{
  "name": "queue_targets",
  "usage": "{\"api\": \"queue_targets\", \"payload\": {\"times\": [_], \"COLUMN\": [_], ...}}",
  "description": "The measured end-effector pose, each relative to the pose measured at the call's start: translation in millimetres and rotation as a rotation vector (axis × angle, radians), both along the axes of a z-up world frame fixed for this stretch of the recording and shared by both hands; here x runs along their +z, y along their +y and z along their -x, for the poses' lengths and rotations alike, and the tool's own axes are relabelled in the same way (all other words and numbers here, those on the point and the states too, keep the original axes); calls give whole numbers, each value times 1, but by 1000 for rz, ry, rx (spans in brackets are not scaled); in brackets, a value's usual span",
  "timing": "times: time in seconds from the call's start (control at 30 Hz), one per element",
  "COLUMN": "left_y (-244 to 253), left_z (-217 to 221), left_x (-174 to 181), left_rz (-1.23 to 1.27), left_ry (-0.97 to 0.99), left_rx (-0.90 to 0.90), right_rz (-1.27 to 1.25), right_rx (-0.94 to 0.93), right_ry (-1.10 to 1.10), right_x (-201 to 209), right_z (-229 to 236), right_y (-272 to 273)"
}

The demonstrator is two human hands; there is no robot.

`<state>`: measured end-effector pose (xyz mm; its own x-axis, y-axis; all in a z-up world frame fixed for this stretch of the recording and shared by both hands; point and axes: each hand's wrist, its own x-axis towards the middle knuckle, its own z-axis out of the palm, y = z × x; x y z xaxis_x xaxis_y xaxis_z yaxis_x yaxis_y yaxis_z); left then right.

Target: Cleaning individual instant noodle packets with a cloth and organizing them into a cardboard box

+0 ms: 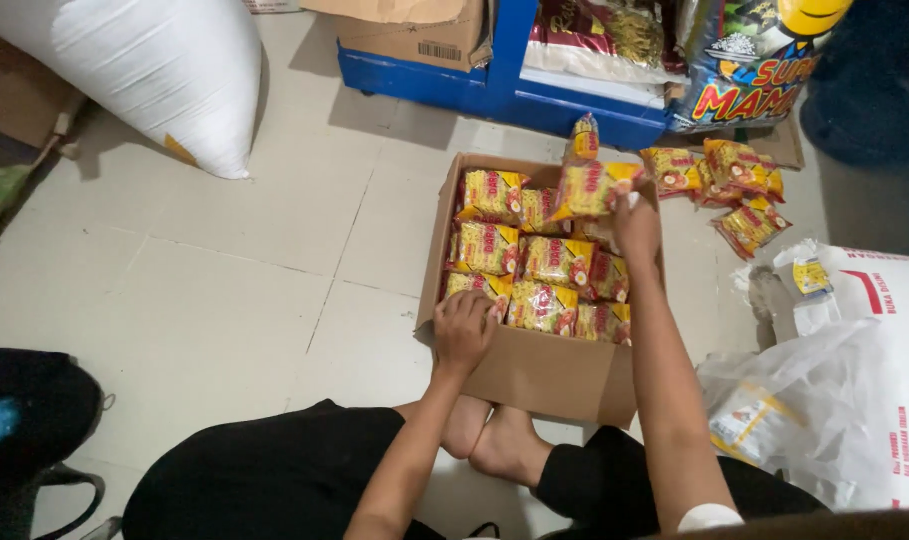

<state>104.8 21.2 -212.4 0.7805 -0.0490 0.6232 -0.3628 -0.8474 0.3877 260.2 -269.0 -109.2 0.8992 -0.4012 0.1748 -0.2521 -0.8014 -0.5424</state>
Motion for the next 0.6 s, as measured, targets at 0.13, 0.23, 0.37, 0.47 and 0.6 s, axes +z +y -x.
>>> {"api": "queue_targets", "payload": {"times": [0.13,0.23,0.37,0.47,0.6], "left_y": [-3,-2,-3,-1,-2], "left_z": [-3,-5,-2,-1,-2], "left_x": [-5,-7,-5,0,-1], "left_rz": [-3,7,32,26,0], "left_ry": [-48,-57,-73,-57,-55], "left_rx": [24,14,-4,-5,-4], "right_rz": [458,688,722,556,436], "right_rx": [222,228,240,129,71], "right_ry": [323,266,285,266,350], "right_x": [-67,-83,-48,-30,-5], "right_z": [-61,-69,-35,-17,10], "right_y": [17,16,8,-26,-64]}}
